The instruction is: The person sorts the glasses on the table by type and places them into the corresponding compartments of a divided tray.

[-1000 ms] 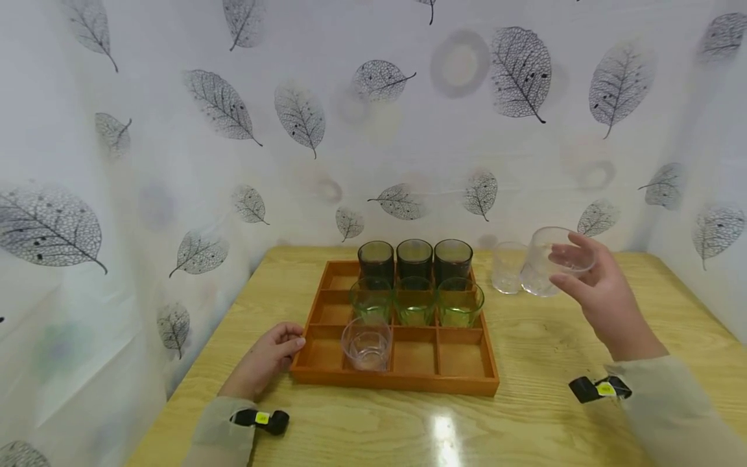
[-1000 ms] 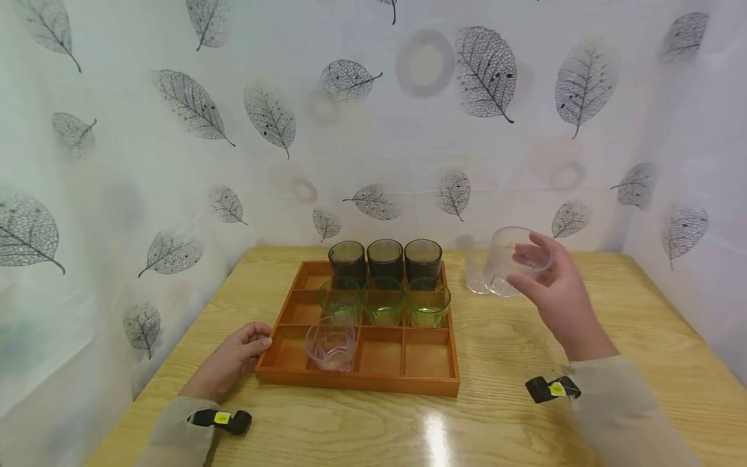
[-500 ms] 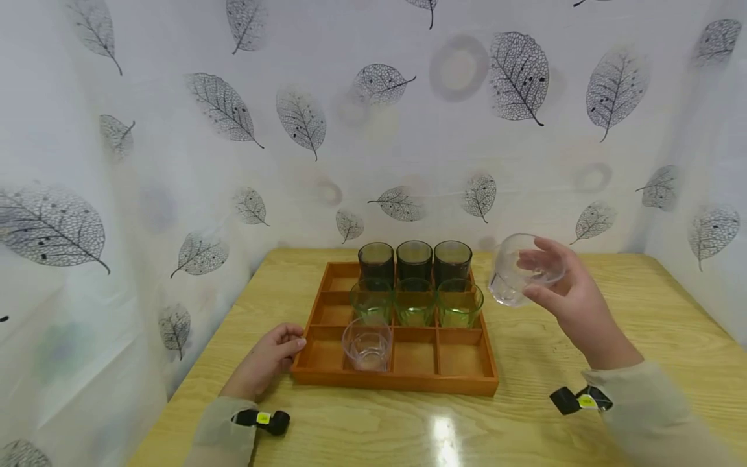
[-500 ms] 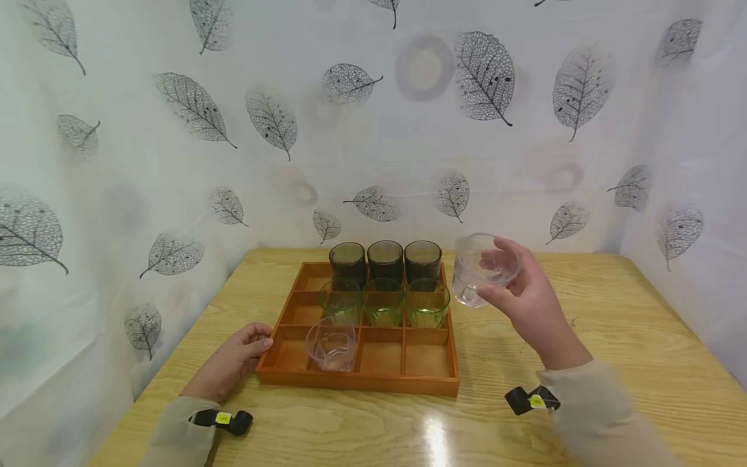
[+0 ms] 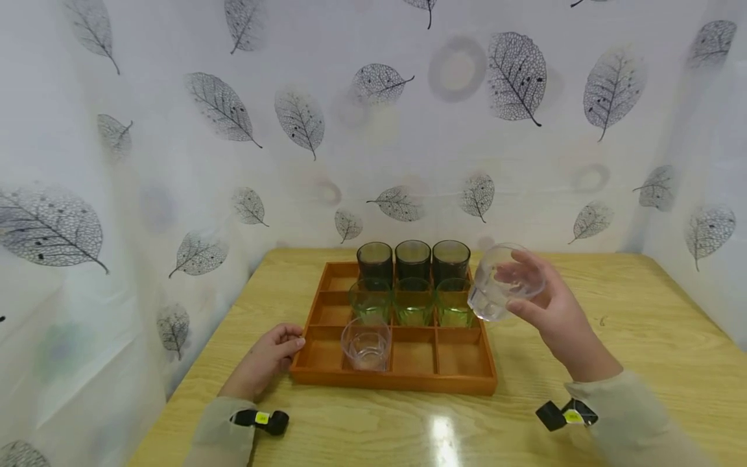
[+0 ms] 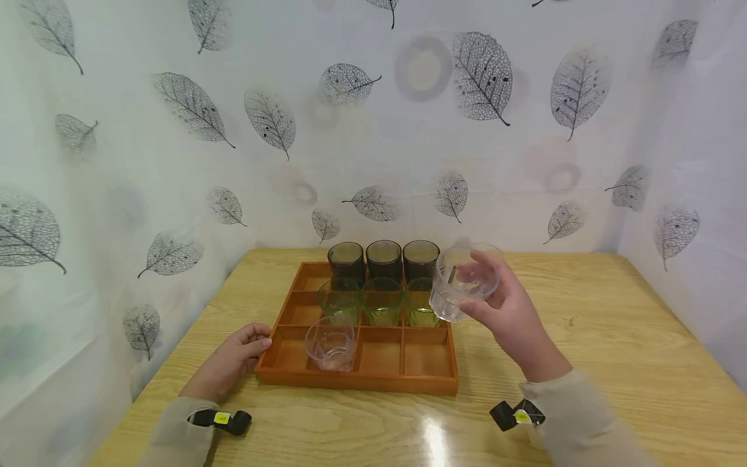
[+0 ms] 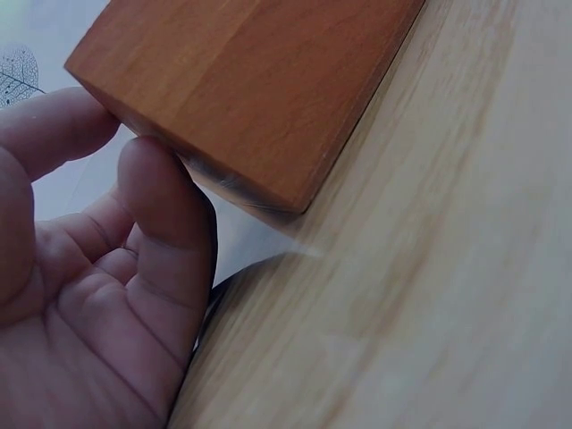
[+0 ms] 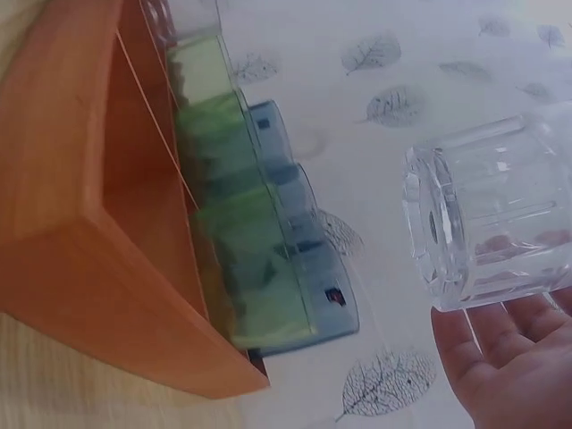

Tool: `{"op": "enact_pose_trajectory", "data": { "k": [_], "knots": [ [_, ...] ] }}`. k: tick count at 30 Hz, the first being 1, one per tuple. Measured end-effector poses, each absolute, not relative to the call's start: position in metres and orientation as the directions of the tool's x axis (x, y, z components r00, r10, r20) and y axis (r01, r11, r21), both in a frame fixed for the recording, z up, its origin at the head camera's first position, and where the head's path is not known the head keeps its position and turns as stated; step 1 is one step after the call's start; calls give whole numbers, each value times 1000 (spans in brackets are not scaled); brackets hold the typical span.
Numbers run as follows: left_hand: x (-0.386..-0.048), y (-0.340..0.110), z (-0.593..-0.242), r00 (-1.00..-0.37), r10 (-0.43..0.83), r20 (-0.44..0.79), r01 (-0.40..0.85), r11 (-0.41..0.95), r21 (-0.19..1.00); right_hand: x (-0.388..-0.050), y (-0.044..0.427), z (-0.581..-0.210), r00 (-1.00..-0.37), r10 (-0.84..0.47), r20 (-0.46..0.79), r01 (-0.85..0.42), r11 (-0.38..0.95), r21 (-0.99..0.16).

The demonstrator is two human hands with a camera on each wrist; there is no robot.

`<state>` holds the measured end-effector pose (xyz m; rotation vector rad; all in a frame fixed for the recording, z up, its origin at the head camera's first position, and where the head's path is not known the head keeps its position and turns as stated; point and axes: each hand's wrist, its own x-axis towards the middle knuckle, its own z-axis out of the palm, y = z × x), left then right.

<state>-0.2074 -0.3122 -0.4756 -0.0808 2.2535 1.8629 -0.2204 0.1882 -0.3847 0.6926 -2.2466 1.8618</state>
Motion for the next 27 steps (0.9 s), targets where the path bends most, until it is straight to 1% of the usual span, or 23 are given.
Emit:
{"op": "enact_pose_trajectory", "data": {
  "k": [5, 13, 21, 27],
  "knots": [
    [-208, -313, -473, -974, 113, -195, -170, 200, 965, -214, 175, -388, -869, -296, 396, -448, 130, -885],
    [-209, -313, -476, -974, 92, -207, -186, 197, 963, -212, 149, -400, -833, -369, 413, -466, 65, -882],
    [-209, -315, -476, -971, 87, -221, -200, 196, 960, -210, 119, -416, -823, -444, 356, -420, 52, -906],
    [-208, -313, -475, -973, 76, -217, -198, 204, 959, -210, 98, -430, -832, -478, 282, -390, 141, -910]
  ]
}}
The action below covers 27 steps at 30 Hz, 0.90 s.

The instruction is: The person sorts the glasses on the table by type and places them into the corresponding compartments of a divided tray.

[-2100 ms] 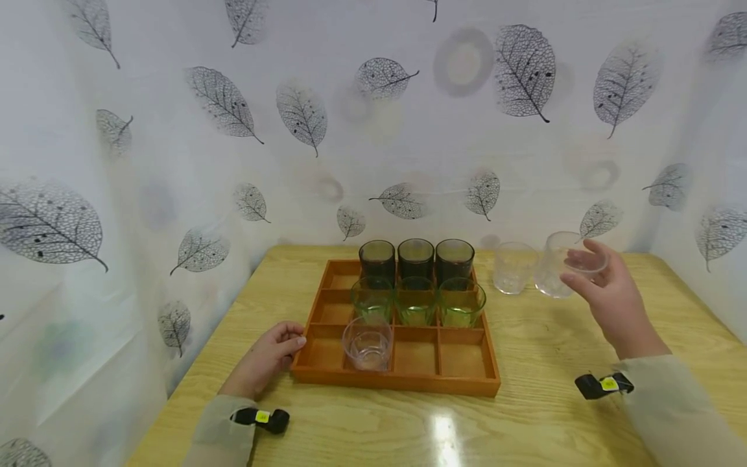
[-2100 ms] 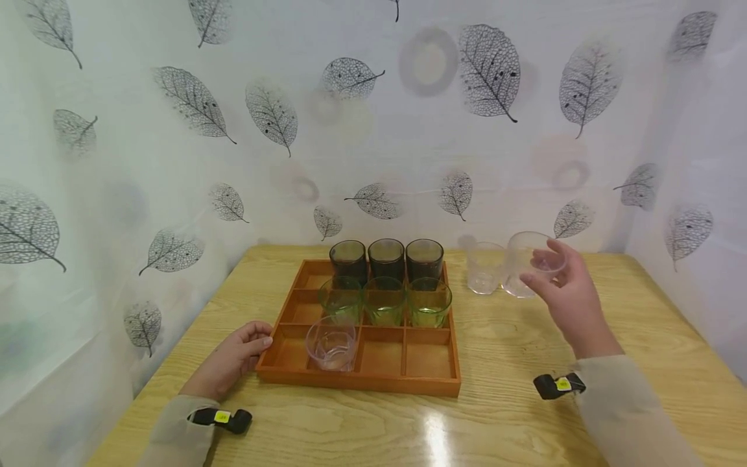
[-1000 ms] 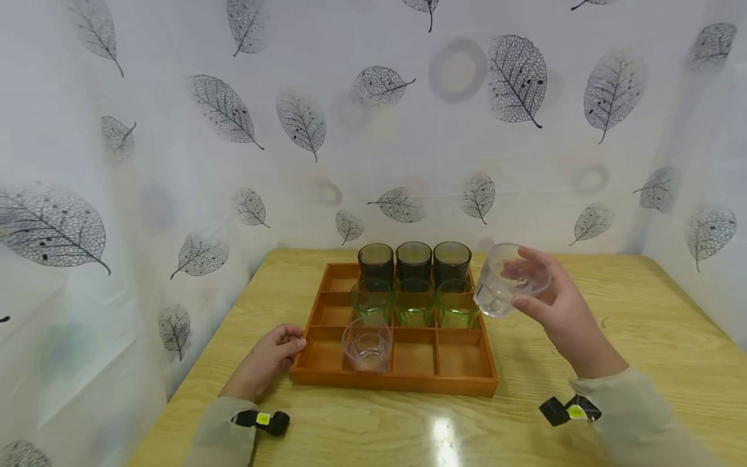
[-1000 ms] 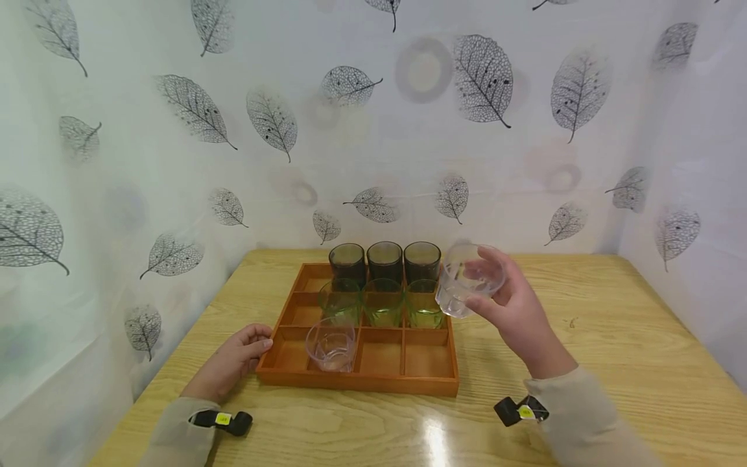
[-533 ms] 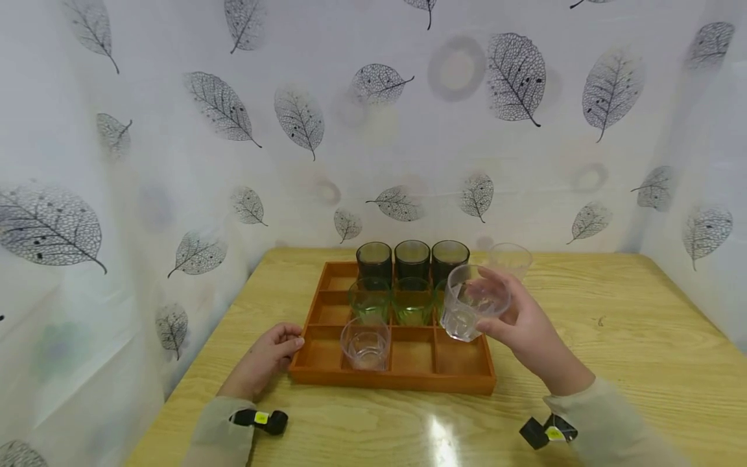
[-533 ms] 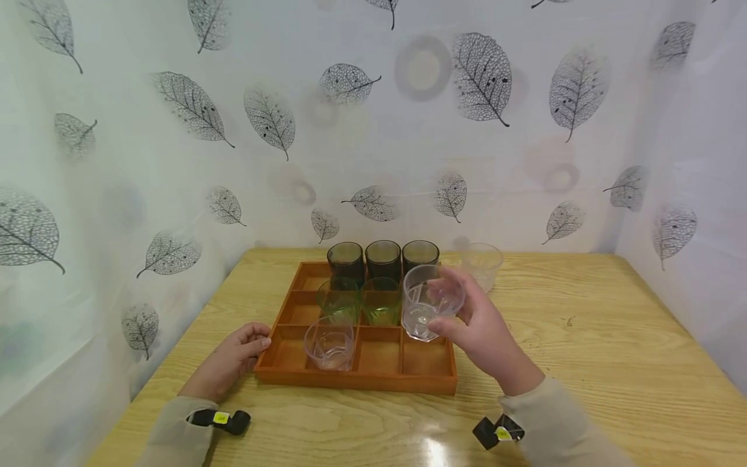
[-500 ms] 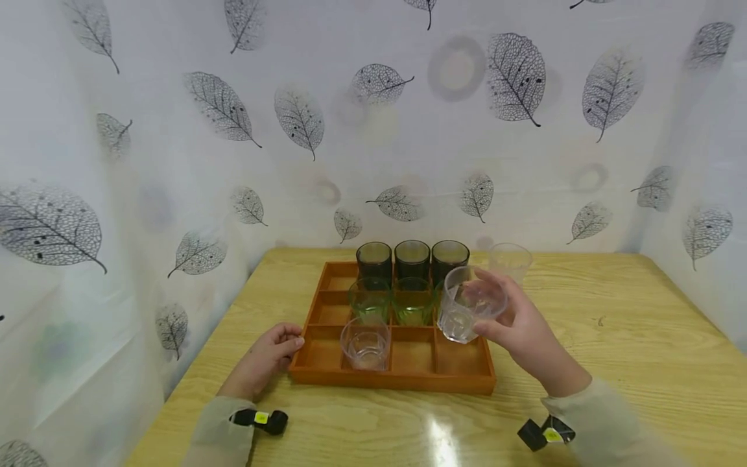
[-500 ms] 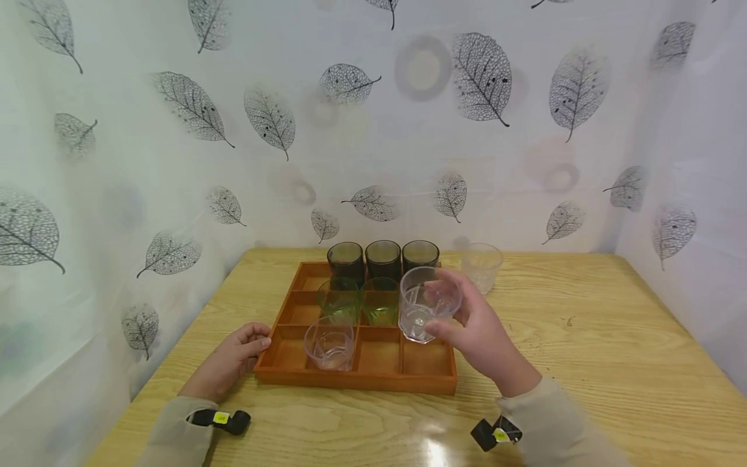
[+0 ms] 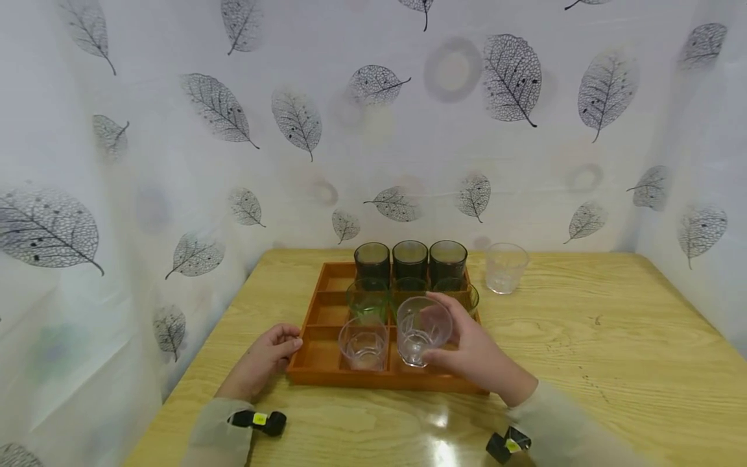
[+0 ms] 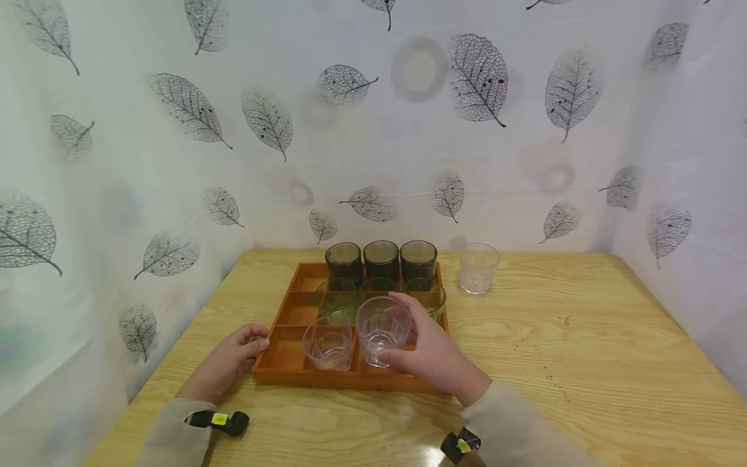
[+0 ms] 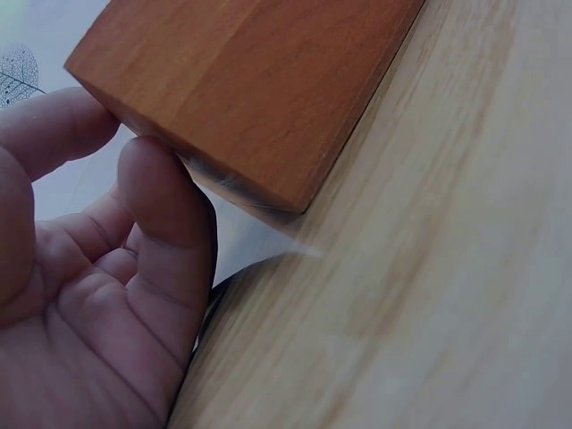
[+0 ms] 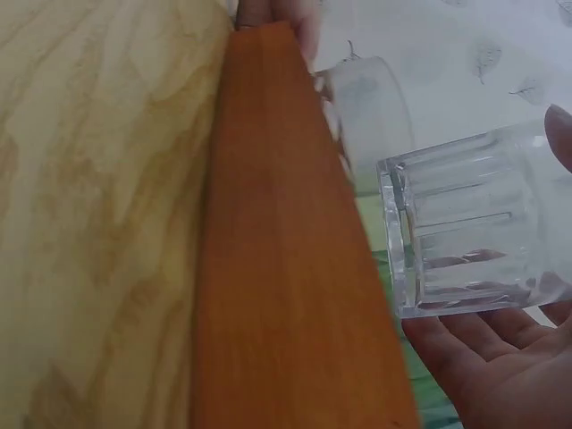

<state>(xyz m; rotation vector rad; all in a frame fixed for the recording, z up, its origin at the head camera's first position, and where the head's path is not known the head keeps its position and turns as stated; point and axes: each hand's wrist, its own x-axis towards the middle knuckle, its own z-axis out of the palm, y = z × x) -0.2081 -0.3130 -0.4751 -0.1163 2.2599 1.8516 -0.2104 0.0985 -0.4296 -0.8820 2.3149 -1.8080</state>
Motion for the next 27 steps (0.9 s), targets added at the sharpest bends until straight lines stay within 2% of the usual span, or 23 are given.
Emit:
{"op": "enact_pose_trajectory", "data": {
  "k": [9, 16, 27],
  "knots": [
    [-209, -313, -477, -972, 88, -216, -196, 196, 961, -212, 89, -443, -886, -449, 116, -265, 286, -921],
    [-209, -313, -476, -973, 80, -217, -199, 189, 962, -212, 87, -448, -882, -446, 149, -334, 370, -867],
    [-209, -313, -475, -974, 98, -205, -180, 217, 959, -212, 87, -450, -860, -478, 178, -381, 369, -848]
  ]
}}
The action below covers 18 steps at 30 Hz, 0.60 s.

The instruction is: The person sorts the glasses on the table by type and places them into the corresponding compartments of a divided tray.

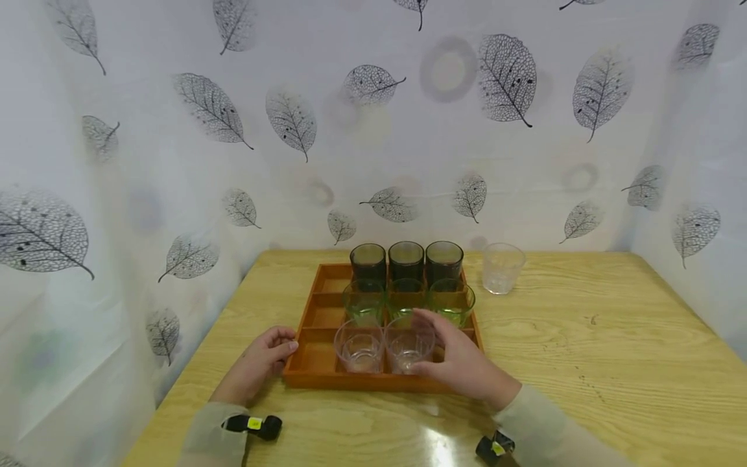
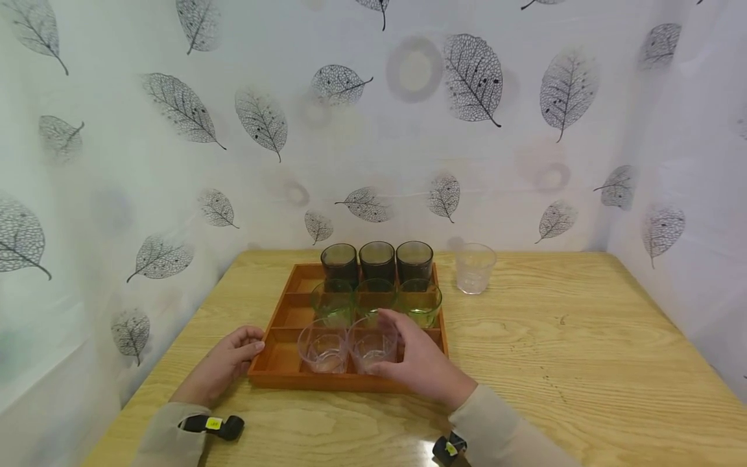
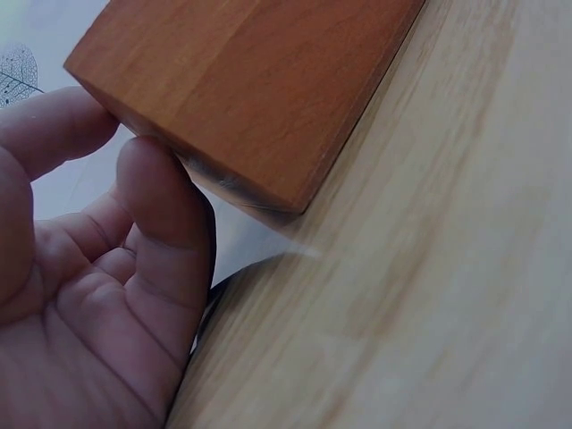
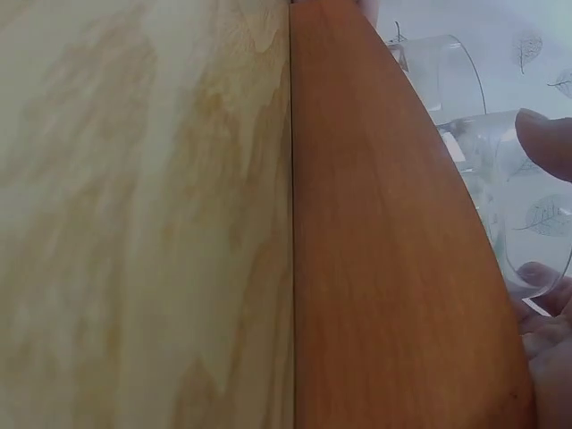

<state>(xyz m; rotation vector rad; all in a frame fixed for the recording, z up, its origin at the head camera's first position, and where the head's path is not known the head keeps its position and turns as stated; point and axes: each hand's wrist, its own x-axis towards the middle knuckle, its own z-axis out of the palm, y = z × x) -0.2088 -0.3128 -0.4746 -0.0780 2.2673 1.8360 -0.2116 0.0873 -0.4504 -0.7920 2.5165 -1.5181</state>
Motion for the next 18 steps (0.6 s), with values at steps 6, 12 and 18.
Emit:
{"op": "enact_pose_trajectory", "data": {
  "k": [6, 12, 18],
  "knots": [
    [-210, -315, -476, -973, 87, -215, -191, 228, 955, -210, 89, -450, -856, -490, 167, -372, 359, -856],
    [-209, -315, -475, -971, 105, -214, -189, 213, 959, -209, 91, -447, -849, -489, 202, -377, 291, -879],
    [-208, -314, -474, -970, 104, -219, -194, 203, 960, -207, 99, -432, -831, -478, 285, -437, 243, -866]
  ]
}}
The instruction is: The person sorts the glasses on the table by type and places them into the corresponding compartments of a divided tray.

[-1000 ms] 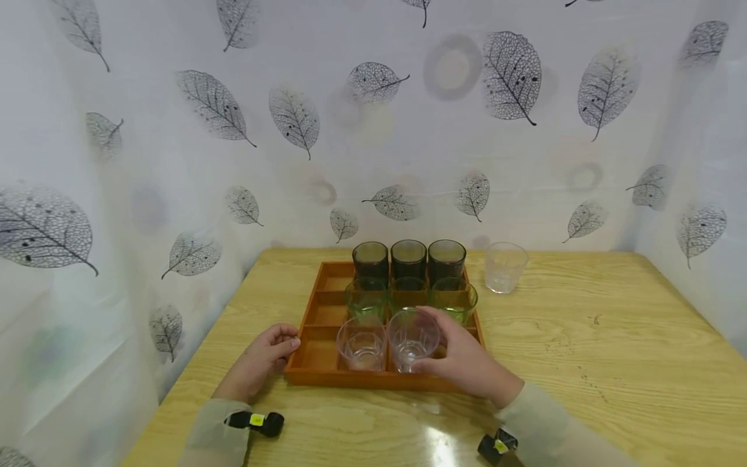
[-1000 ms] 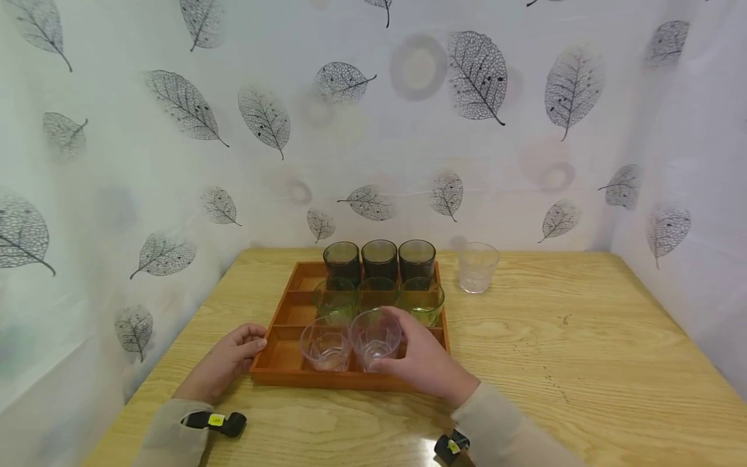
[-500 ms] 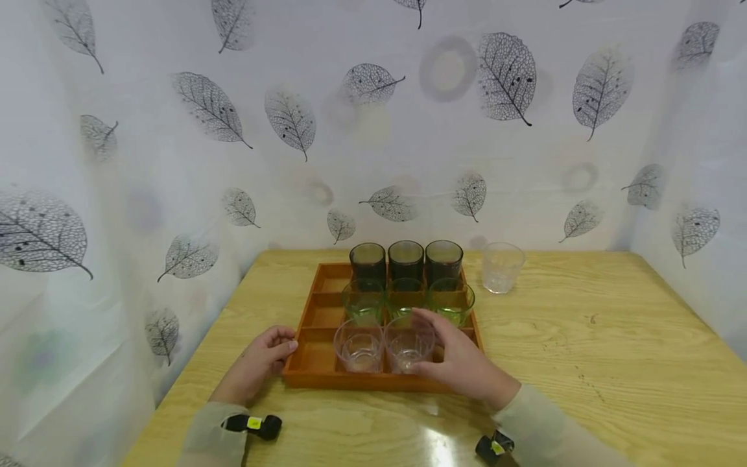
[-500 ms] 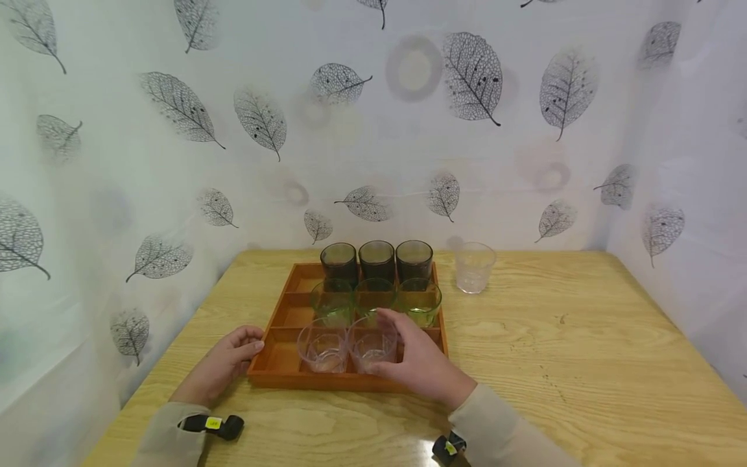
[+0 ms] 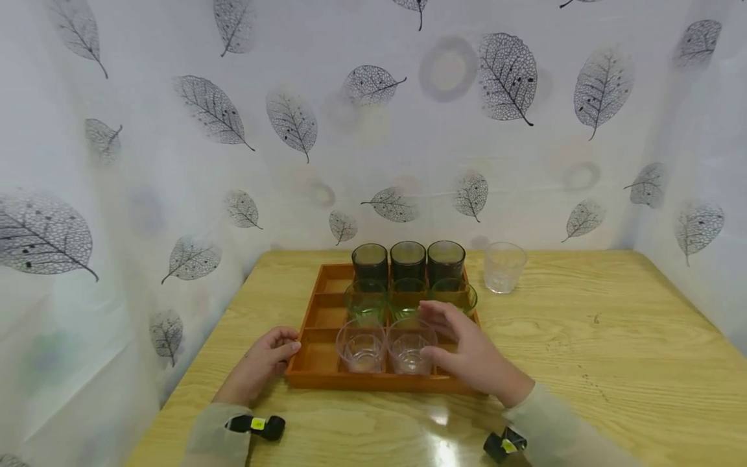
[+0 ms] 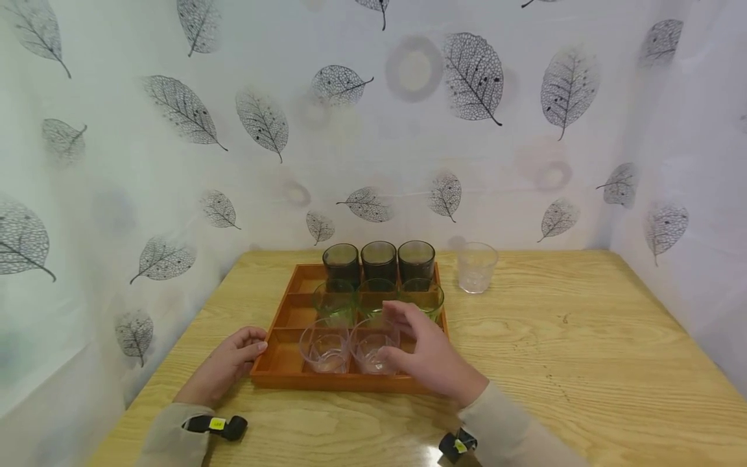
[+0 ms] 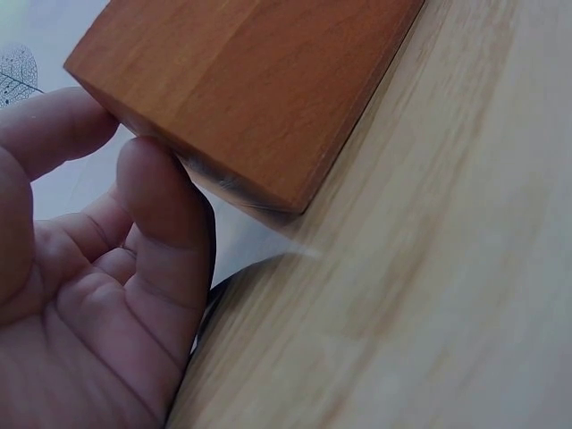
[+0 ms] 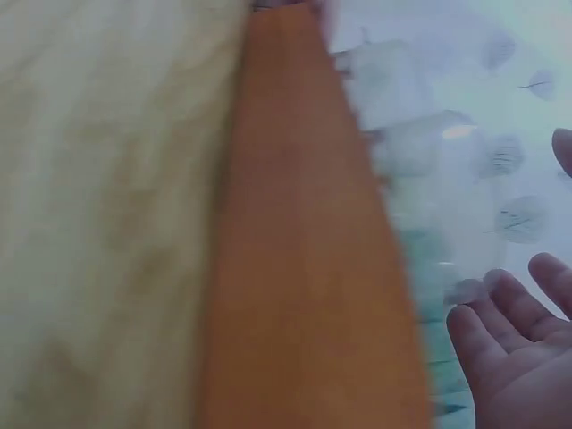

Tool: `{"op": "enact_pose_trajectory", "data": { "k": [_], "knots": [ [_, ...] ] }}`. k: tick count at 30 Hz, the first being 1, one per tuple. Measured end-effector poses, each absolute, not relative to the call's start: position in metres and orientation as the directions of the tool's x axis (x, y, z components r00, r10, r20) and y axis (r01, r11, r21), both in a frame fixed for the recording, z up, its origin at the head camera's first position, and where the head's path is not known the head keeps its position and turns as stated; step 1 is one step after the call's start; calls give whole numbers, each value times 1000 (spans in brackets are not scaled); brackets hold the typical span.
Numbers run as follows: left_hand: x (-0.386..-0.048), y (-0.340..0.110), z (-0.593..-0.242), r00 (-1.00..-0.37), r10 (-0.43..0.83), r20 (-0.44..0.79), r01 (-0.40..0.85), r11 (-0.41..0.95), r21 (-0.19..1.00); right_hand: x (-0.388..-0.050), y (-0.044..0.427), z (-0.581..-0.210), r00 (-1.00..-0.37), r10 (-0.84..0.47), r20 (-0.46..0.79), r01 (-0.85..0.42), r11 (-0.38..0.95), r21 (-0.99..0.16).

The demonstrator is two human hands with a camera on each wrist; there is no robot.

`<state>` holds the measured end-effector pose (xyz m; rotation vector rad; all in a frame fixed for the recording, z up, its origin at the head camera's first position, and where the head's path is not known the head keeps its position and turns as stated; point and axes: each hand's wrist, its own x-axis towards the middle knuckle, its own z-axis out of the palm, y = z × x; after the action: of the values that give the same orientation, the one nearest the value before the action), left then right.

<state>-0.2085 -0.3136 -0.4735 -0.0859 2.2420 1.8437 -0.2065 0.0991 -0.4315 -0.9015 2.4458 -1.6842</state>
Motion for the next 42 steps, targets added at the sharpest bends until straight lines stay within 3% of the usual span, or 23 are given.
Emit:
{"op": "enact_pose_trajectory", "data": {
  "k": [6, 12, 42],
  "knots": [
    [-209, -313, -476, -971, 88, -223, -202, 203, 958, -211, 114, -409, -802, -444, 400, -532, 226, -816],
    [-208, -315, -478, -971, 84, -223, -203, 200, 958, -222, 132, -390, -810, -406, 423, -552, 287, -783],
    [-209, -314, -478, -976, 95, -194, -171, 206, 963, -262, 199, -381, -906, -218, 363, -424, 469, -775]
  ]
}}
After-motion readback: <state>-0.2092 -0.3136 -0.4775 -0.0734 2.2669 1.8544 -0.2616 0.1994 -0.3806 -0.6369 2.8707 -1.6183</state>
